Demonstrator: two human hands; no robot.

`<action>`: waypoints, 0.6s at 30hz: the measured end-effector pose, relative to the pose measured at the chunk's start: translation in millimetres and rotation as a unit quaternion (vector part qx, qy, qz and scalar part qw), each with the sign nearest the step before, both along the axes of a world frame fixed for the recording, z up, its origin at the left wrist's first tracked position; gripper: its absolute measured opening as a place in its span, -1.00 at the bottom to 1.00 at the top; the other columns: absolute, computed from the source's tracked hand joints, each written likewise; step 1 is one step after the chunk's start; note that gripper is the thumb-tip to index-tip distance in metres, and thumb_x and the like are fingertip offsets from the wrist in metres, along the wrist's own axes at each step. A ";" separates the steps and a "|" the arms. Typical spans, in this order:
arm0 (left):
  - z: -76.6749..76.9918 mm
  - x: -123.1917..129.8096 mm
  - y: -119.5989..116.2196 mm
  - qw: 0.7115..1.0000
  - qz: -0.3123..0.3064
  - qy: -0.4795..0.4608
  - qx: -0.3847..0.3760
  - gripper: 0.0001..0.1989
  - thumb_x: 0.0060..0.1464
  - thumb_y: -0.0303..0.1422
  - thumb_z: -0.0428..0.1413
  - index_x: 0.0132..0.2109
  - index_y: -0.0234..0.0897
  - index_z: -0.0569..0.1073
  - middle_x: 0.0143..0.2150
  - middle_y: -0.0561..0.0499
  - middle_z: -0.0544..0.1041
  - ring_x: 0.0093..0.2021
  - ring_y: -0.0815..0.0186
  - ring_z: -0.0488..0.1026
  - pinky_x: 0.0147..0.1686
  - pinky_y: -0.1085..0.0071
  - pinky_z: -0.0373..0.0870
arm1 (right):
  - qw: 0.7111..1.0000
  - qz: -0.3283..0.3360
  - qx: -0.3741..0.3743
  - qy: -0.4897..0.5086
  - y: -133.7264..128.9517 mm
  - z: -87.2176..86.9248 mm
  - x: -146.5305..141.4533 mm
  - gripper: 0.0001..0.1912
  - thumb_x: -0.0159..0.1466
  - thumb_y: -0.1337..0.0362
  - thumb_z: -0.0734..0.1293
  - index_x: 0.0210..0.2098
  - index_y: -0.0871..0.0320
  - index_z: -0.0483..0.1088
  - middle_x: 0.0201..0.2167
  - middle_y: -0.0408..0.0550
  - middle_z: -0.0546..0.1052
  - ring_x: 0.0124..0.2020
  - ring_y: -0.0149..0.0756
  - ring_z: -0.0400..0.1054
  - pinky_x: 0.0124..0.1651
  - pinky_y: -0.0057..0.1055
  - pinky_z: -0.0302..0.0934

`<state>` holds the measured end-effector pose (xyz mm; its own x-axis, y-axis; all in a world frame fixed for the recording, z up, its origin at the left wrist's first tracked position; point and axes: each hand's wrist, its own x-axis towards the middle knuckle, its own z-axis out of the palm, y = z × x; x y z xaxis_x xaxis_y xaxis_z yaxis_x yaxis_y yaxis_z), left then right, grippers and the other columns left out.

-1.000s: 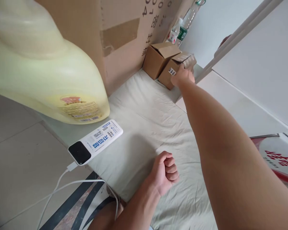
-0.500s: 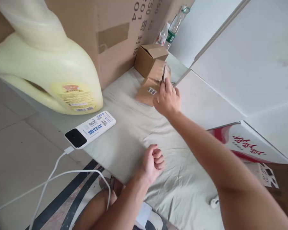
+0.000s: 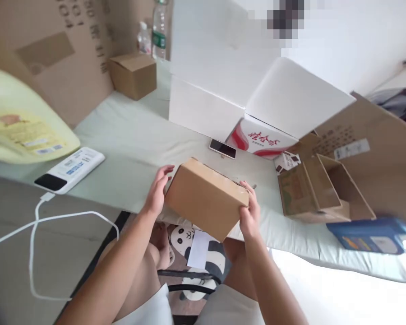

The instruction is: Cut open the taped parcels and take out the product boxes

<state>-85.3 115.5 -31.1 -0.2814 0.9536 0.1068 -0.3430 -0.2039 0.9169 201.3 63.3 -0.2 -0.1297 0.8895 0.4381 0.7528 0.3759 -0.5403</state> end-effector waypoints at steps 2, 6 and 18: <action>0.3 11.7 0.1 0.995 -0.098 0.015 -0.012 -0.46 0.11 0.05 0.19 0.11 -0.17 0.51 0.19 -0.11 0.54 0.22 0.02 0.41 0.20 0.15 0.35 | 0.995 -0.016 0.001 0.099 6.4 1.1 4.5 -0.37 0.32 -0.17 0.22 0.24 0.03 0.34 0.35 0.20 0.31 0.34 0.19 0.28 0.27 0.17 0.30; 1.9 20.7 -2.5 0.991 -0.127 -0.006 -0.031 -0.31 0.09 0.21 0.10 0.23 -0.07 0.40 0.36 -0.08 0.42 0.38 0.01 0.31 0.24 0.15 0.36 | 0.986 0.012 -0.030 0.165 20.2 -7.2 9.1 -0.38 0.24 -0.19 0.38 0.14 0.03 0.42 0.48 0.15 0.12 0.47 0.14 0.09 0.41 0.10 0.17; 16.8 51.0 -5.1 0.993 -0.079 0.079 -0.041 -0.44 -0.10 0.03 0.33 -0.01 -0.05 0.38 0.02 0.01 0.44 0.00 0.19 0.44 -0.06 0.35 0.43 | 0.952 -0.021 -0.033 0.303 9.7 -14.0 29.4 -0.64 0.38 -0.08 0.25 -0.10 0.01 0.50 0.40 0.04 0.29 0.43 0.05 0.18 0.39 0.14 0.18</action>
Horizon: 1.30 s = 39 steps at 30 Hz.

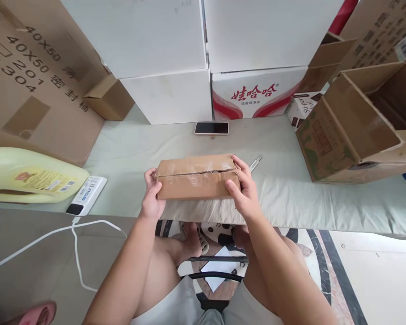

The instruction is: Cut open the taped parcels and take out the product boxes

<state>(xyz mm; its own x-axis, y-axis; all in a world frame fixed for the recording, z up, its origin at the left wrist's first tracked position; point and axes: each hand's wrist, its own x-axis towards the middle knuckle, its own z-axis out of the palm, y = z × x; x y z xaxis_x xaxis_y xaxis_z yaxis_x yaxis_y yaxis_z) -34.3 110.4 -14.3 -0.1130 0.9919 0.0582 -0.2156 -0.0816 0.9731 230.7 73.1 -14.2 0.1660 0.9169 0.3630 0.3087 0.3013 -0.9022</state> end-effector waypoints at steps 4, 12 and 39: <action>0.4 0.6 5.2 0.995 -0.056 0.080 -0.006 -0.19 -0.03 0.07 0.30 0.31 0.01 0.27 0.34 -0.08 0.35 0.30 0.02 0.35 0.19 0.23 0.38 | 1.000 -0.009 -0.017 0.006 -0.1 3.9 11.8 -0.66 0.35 -0.09 0.26 -0.14 0.04 0.39 0.40 0.09 0.30 0.42 0.06 0.20 0.38 0.13 0.18; -3.3 13.6 -9.8 0.995 -0.082 0.060 0.010 -0.14 0.04 0.06 0.23 0.43 0.00 0.19 0.44 -0.07 0.31 0.44 -0.04 0.25 0.38 0.10 0.27 | 1.000 -0.013 -0.006 -0.009 -9.6 1.2 13.8 -0.73 0.35 0.03 0.22 -0.05 0.02 0.27 0.41 0.10 0.29 0.43 -0.02 0.18 0.43 0.11 0.10; -22.5 11.0 8.3 0.978 -0.064 0.036 0.194 -0.49 -0.01 -0.09 0.28 0.12 0.01 0.50 0.21 0.02 0.48 0.18 0.12 0.42 0.17 0.22 0.40 | 0.918 -0.141 -0.244 -0.279 20.1 -17.2 57.1 -0.64 0.31 0.13 0.21 -0.03 0.12 0.49 -0.27 0.03 0.47 -0.19 -0.16 0.33 -0.15 -0.29 0.14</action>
<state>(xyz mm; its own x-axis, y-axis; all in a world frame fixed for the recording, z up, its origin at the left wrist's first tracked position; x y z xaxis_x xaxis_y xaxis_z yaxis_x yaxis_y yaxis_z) -23.3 118.7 -36.8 0.0299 0.8990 0.4369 -0.1804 -0.4251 0.8870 287.8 93.2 -31.4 0.3357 0.9417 0.0212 0.7669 -0.2602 -0.5866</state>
